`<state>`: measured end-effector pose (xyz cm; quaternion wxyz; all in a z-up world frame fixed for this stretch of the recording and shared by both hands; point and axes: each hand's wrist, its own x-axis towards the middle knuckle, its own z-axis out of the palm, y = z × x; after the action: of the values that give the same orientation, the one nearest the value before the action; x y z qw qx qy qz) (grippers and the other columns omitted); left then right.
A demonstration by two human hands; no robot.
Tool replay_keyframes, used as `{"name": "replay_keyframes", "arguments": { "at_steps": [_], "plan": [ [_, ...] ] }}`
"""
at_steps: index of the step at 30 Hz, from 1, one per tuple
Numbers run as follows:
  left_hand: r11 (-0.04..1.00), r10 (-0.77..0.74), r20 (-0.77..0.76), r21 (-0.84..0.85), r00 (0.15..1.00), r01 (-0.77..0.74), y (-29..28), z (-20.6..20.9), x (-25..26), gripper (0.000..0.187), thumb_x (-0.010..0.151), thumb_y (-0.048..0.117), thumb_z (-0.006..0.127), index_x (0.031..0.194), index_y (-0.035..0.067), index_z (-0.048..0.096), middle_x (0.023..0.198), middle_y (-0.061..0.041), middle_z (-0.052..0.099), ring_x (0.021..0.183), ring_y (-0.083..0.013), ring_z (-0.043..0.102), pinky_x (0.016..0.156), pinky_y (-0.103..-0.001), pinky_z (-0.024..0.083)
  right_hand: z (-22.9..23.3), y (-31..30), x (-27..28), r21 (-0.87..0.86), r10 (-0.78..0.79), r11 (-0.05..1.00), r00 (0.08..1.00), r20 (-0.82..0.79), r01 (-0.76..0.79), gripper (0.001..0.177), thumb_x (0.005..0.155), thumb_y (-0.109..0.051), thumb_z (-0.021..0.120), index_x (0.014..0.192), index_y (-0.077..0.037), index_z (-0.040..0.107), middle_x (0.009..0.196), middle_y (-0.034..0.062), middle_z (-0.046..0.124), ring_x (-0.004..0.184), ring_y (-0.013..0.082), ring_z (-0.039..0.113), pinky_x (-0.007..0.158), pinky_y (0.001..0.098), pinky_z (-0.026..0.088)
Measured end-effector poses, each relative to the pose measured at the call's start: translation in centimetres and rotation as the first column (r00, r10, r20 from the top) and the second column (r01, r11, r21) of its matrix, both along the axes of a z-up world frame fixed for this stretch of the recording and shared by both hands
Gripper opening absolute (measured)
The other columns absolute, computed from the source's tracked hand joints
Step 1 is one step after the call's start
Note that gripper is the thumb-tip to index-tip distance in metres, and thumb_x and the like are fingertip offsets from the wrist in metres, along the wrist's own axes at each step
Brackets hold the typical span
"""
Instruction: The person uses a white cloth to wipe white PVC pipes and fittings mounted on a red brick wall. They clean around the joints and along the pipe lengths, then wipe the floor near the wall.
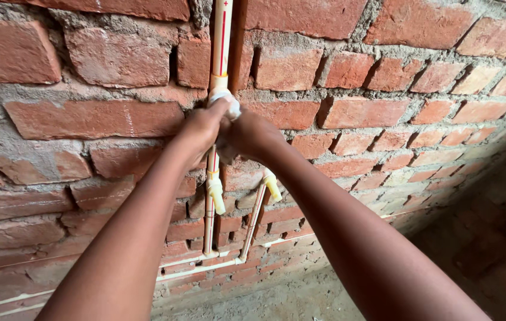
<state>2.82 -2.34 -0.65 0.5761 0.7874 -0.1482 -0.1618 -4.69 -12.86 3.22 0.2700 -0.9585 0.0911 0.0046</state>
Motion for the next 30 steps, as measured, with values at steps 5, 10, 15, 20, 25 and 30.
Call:
{"name": "replay_keyframes", "arguments": {
  "at_steps": [5,10,15,20,25,30],
  "plan": [
    [0.996,0.037,-0.086,-0.077,0.996,-0.044,0.0,-1.8,0.5,0.075,0.1,0.061,0.031,0.152,0.008,0.04,0.157,-0.022,0.042,0.146,-0.0315,0.041,0.121,-0.046,0.027,0.8,2.3,-0.1,-0.503,-0.162,0.845,0.983,0.081,0.181,0.035,0.101,-0.033,0.061,0.121,-0.005,0.056,0.094,0.009,0.073,0.078,0.0187,0.072,0.063,0.0347,0.057],
    [0.987,-0.05,-0.122,-0.159,0.991,0.03,0.8,-1.5,-0.3,0.075,0.103,0.063,0.029,0.154,0.008,0.029,0.16,-0.025,0.026,0.151,-0.0307,0.025,0.123,-0.047,0.02,0.9,1.7,0.8,-0.515,-0.037,0.856,0.999,0.029,0.047,0.039,0.102,-0.038,0.059,0.118,-0.003,0.06,0.092,0.0087,0.073,0.075,0.0164,0.072,0.059,0.0313,0.058],
    [0.959,0.037,0.103,0.275,0.994,-0.064,1.2,2.1,-1.7,0.068,0.1,0.06,0.03,0.122,0.011,0.073,0.121,-0.018,0.074,0.112,-0.0274,0.07,0.104,-0.048,0.05,1.2,-0.2,-0.1,0.112,0.087,0.99,0.995,-0.054,-0.081,0.041,0.102,-0.043,0.046,0.106,-0.007,0.064,0.084,0.0083,0.074,0.068,0.0171,0.072,0.053,0.0294,0.059],
    [0.8,0.102,0.282,0.546,0.954,-0.247,-0.1,5.3,-2.7,0.059,0.099,0.061,0.04,0.111,0.015,0.076,0.11,-0.014,0.071,0.101,-0.03,0.065,0.096,-0.049,0.049,-0.4,-1.9,-1.0,0.551,0.131,0.833,0.983,-0.129,-0.039,0.055,0.107,-0.05,0.029,0.098,-0.004,0.059,0.08,0.0106,0.071,0.066,0.0184,0.07,0.056,0.0327,0.059],
    [0.952,0.09,0.188,0.273,0.978,-0.14,0.3,3.1,-1.5,0.057,0.096,0.055,0.046,0.114,0.008,0.074,0.107,-0.016,0.074,0.099,-0.0267,0.07,0.093,-0.047,0.054,-0.7,-1.5,-0.7,0.391,0.116,0.919,0.985,-0.127,-0.057,0.06,0.106,-0.051,0.027,0.101,-0.005,0.065,0.081,0.0089,0.074,0.065,0.0156,0.07,0.054,0.03,0.056],
    [0.994,0.064,-0.111,-0.079,0.992,-0.073,0.1,-0.9,-0.5,0.07,0.094,0.063,0.036,0.128,0.01,0.066,0.121,-0.017,0.072,0.109,-0.026,0.069,0.096,-0.043,0.052,1.0,0.4,0.0,-0.184,0.059,0.98,0.995,-0.078,-0.073,0.038,0.101,-0.042,0.046,0.113,-0.01,0.063,0.083,0.005,0.074,0.069,0.0152,0.071,0.057,0.0307,0.057]
  ]
}}
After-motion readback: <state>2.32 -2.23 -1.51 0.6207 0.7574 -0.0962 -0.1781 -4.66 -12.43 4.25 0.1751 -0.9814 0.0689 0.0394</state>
